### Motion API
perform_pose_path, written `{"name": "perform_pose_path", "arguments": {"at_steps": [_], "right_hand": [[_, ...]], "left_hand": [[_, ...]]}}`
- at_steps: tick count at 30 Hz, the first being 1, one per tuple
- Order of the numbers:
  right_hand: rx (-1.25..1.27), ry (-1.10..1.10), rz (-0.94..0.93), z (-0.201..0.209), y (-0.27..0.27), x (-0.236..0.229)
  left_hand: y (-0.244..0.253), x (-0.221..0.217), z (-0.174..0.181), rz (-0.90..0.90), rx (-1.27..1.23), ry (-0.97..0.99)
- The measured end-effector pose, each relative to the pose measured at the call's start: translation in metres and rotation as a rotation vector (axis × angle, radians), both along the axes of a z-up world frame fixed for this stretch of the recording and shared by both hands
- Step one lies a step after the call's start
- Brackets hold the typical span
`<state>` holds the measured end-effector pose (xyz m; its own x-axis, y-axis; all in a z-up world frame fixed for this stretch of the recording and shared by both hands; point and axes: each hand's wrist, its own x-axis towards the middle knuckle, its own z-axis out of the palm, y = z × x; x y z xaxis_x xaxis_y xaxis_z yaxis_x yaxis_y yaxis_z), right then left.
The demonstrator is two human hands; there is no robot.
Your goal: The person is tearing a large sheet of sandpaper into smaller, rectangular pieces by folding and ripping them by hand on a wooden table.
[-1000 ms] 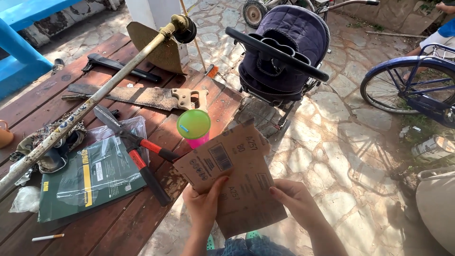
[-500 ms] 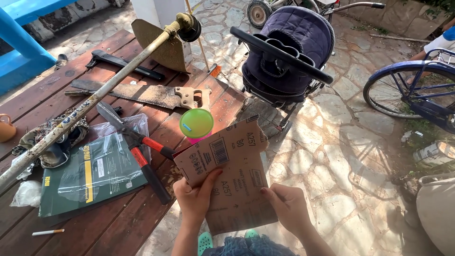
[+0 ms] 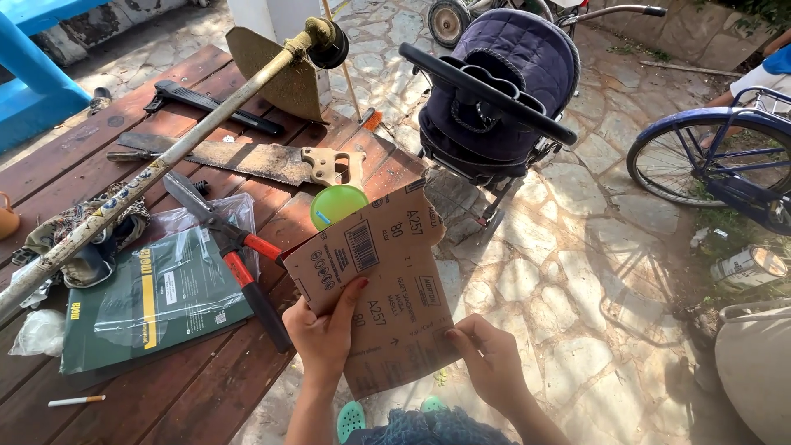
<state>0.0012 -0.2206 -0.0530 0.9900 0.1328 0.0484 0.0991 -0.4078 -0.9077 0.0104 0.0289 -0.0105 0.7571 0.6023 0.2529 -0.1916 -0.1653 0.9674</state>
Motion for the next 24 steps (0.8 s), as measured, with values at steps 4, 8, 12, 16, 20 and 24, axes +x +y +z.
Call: {"name": "perform_pose_path", "arguments": {"at_steps": [4, 8, 12, 16, 20, 24], "right_hand": [[-0.088, -0.225, -0.061, -0.015, 0.001, -0.003], [-0.041, -0.174, -0.093, 0.004, -0.004, -0.007], [0.16, -0.147, 0.111, 0.041, -0.004, -0.008], [0.337, -0.043, 0.059, 0.036, -0.011, -0.009], [0.197, -0.115, 0.022, 0.035, -0.01, -0.004], [0.051, -0.076, -0.145, 0.028, -0.004, -0.007]], "left_hand": [[-0.002, 0.001, 0.0, 0.007, -0.043, 0.012], [-0.006, -0.002, 0.008, -0.065, -0.157, -0.012], [-0.005, -0.005, 0.008, -0.157, -0.15, 0.006], [-0.013, -0.01, 0.008, -0.261, -0.034, 0.025], [-0.018, -0.012, 0.006, -0.234, 0.054, -0.019], [-0.024, -0.012, 0.003, -0.231, 0.116, 0.006]]}}
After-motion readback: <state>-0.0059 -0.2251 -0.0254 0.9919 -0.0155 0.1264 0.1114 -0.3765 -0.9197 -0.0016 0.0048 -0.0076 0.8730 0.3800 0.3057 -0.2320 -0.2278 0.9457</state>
